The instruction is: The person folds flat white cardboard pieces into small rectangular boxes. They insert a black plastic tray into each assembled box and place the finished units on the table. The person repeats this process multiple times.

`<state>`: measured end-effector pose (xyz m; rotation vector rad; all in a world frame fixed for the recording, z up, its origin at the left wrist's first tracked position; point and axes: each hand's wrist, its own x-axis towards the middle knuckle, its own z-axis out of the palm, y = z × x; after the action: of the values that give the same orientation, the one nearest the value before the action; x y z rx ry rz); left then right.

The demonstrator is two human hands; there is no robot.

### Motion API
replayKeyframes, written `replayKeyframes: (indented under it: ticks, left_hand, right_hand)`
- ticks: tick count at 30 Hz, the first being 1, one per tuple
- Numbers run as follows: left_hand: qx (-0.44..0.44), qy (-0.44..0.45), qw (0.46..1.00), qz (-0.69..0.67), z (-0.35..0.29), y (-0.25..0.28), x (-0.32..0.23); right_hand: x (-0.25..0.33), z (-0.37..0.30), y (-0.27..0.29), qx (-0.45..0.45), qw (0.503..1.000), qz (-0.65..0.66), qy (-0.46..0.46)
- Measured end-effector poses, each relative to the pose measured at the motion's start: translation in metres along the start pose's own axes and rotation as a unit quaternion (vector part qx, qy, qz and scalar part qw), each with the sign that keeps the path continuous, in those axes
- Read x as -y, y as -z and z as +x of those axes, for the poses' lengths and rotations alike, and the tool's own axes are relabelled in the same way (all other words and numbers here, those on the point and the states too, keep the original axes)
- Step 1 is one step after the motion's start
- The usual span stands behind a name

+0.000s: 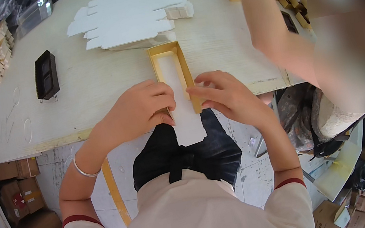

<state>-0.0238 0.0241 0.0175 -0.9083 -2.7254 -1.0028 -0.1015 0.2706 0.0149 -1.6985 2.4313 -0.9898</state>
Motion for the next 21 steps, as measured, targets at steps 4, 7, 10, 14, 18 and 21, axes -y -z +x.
replayKeyframes:
  ticks: [4, 7, 10, 14, 18, 21]
  left_hand:
    - [-0.029, 0.008, 0.999, -0.015, 0.0, -0.001, 0.001]
    - [-0.068, 0.058, 0.996, -0.019, 0.005, -0.008, -0.005]
    - [-0.104, 0.082, 0.991, -0.002, 0.008, -0.021, -0.011]
    - [-0.124, 0.096, 0.987, -0.02, 0.003, -0.031, -0.013]
    - [-0.106, 0.091, 0.99, -0.019, 0.0, -0.027, -0.007]
    - [-0.076, 0.088, 0.992, -0.043, 0.001, -0.021, -0.006]
  right_hand:
    - [-0.004, 0.015, -0.002, 0.012, 0.999, 0.047, 0.025]
    - [0.005, 0.023, -0.01, -0.015, 0.999, 0.044, 0.029]
    - [0.011, 0.024, -0.024, -0.06, 0.998, 0.027, 0.022]
    - [0.017, 0.008, -0.025, -0.028, 0.996, 0.067, -0.054]
    - [0.031, -0.006, -0.013, -0.039, 0.999, 0.005, 0.009]
    - [0.028, -0.009, -0.024, -0.061, 0.994, -0.055, 0.065]
